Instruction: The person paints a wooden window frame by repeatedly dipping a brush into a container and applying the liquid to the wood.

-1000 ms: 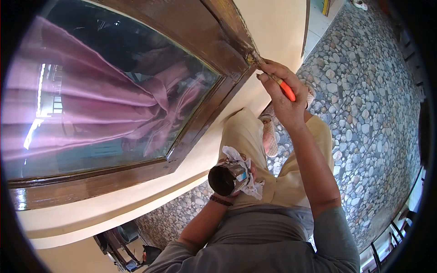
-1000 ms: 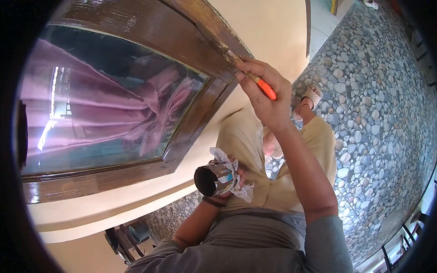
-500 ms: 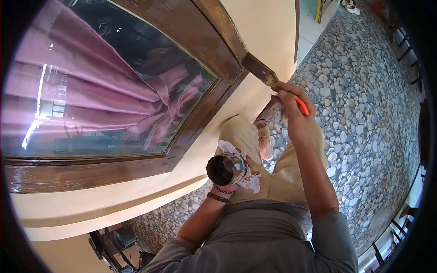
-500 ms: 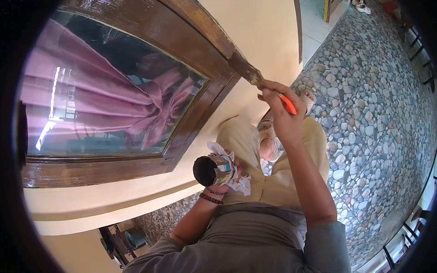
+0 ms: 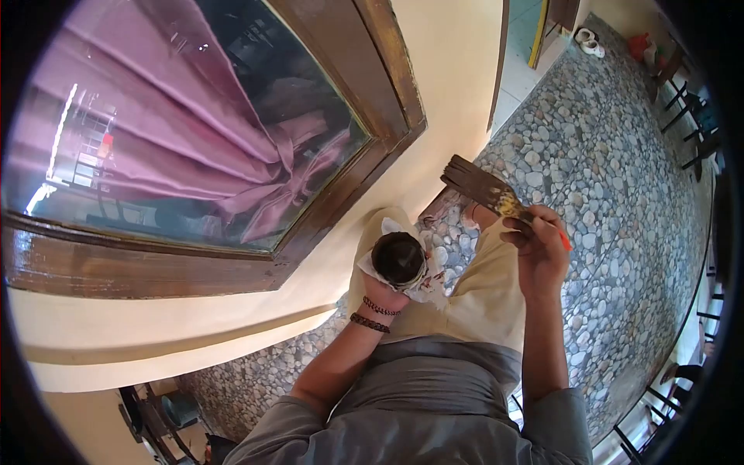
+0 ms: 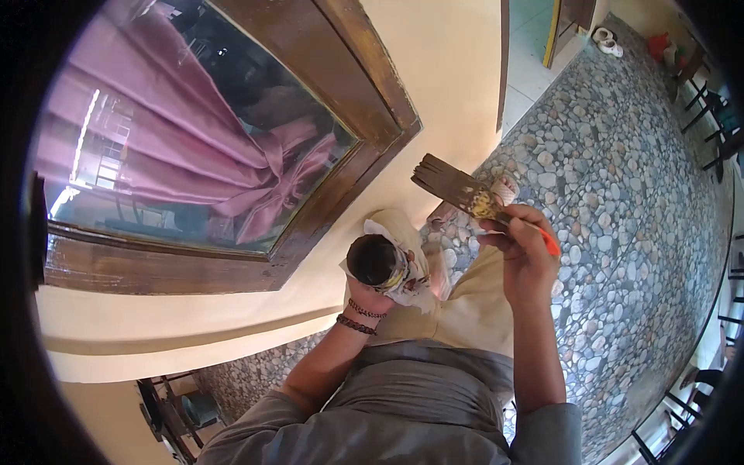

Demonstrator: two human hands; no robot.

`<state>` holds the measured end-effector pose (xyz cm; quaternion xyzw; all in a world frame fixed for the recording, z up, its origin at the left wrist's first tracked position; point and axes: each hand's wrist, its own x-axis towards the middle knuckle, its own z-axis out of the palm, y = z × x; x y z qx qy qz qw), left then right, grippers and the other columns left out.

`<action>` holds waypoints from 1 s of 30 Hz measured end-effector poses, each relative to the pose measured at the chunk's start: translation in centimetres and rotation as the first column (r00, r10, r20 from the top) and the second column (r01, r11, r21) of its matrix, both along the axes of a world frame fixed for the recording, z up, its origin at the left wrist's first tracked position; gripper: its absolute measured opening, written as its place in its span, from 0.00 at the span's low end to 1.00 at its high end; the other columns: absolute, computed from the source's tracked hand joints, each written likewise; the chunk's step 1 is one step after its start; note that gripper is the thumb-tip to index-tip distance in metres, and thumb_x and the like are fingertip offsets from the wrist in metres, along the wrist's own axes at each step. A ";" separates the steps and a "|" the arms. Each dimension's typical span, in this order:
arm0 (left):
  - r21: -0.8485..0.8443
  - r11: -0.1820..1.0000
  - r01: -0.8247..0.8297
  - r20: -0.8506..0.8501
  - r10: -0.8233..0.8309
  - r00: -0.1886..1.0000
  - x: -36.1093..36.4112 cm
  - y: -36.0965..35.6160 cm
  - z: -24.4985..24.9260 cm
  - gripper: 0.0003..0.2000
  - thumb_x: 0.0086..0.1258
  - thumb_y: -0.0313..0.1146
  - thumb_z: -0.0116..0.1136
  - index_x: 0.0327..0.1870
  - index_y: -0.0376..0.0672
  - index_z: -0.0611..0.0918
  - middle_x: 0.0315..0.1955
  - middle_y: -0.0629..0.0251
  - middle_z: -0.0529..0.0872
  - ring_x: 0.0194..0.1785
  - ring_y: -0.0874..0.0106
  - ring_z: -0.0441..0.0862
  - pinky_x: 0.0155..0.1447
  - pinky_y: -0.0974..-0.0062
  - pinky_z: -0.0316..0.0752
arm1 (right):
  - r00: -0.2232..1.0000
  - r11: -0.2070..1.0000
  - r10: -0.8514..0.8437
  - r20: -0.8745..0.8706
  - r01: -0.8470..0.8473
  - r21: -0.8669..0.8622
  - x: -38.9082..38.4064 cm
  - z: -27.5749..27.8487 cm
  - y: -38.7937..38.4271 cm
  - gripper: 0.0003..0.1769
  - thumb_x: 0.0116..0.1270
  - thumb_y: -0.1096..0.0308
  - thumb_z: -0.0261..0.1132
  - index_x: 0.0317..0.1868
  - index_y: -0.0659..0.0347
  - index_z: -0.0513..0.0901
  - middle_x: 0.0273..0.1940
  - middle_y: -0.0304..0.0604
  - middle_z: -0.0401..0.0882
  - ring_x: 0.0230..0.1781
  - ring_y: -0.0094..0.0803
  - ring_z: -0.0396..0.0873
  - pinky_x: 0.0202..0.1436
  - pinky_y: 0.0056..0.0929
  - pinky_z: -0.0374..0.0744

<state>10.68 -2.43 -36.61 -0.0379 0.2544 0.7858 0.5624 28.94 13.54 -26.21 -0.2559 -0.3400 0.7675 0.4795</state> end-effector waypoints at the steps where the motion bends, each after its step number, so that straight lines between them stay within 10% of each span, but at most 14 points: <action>1: 0.013 1.000 -0.004 0.004 0.004 1.000 0.1 0.0 0.3 0.24 0.70 0.51 0.36 0.54 0.43 0.73 0.49 0.59 0.79 0.52 0.62 0.78 0.55 0.57 0.76 | 1.000 1.000 0.004 0.004 -0.004 0.013 0.7 0.9 -0.1 0.13 0.64 0.68 0.54 0.46 0.68 0.73 0.39 0.50 0.78 0.39 0.41 0.81 0.38 0.32 0.83; 7: 0.073 0.997 0.019 0.171 -0.031 0.985 0.6 1.1 0.8 0.28 0.67 0.58 0.34 0.56 0.46 0.73 0.50 0.51 0.77 0.51 0.53 0.77 0.51 0.54 0.75 | 1.000 0.988 0.009 -0.028 -0.005 0.157 2.7 3.5 -1.0 0.11 0.60 0.74 0.56 0.42 0.72 0.73 0.40 0.53 0.77 0.36 0.45 0.82 0.35 0.36 0.84; 13: -0.067 0.997 0.040 -0.211 -0.053 0.976 1.2 0.6 -0.5 0.29 0.67 0.58 0.34 0.56 0.45 0.73 0.49 0.53 0.78 0.53 0.53 0.76 0.51 0.53 0.76 | 0.999 0.993 0.004 0.048 -0.010 0.122 1.8 3.1 -1.6 0.10 0.60 0.77 0.57 0.41 0.73 0.74 0.38 0.53 0.77 0.35 0.43 0.82 0.35 0.33 0.84; 15: 0.079 0.993 0.090 0.201 -0.104 0.974 0.8 0.0 -0.4 0.29 0.67 0.59 0.33 0.56 0.46 0.73 0.49 0.53 0.79 0.52 0.52 0.77 0.49 0.52 0.76 | 0.995 0.996 -0.016 0.099 0.007 0.087 1.5 2.8 -1.7 0.10 0.61 0.76 0.56 0.42 0.73 0.74 0.38 0.53 0.78 0.36 0.42 0.82 0.38 0.33 0.84; 18: -0.013 1.000 0.006 0.300 -0.002 0.954 0.6 -0.4 0.6 0.29 0.67 0.60 0.33 0.55 0.47 0.73 0.47 0.50 0.79 0.49 0.51 0.78 0.43 0.51 0.78 | 0.998 0.999 0.011 0.060 -0.014 0.052 0.8 2.2 -2.0 0.10 0.62 0.75 0.55 0.43 0.73 0.74 0.38 0.53 0.79 0.38 0.42 0.82 0.41 0.32 0.83; 26: -0.035 0.999 0.024 0.260 -0.015 0.966 -0.4 -1.5 0.3 0.31 0.65 0.62 0.33 0.55 0.47 0.73 0.46 0.49 0.79 0.48 0.50 0.78 0.35 0.52 0.79 | 0.994 0.999 0.024 0.102 -0.029 0.041 -0.2 1.9 -2.1 0.10 0.63 0.76 0.55 0.44 0.72 0.73 0.39 0.51 0.78 0.39 0.42 0.82 0.44 0.33 0.82; 30: 0.043 0.999 0.022 0.231 -0.031 0.973 -0.7 -2.1 -0.5 0.29 0.66 0.58 0.35 0.55 0.44 0.74 0.48 0.53 0.79 0.51 0.54 0.77 0.47 0.52 0.75 | 0.987 1.000 -0.001 0.158 0.000 0.007 -1.0 1.7 -2.0 0.11 0.63 0.76 0.55 0.45 0.72 0.73 0.40 0.50 0.77 0.40 0.41 0.82 0.44 0.32 0.82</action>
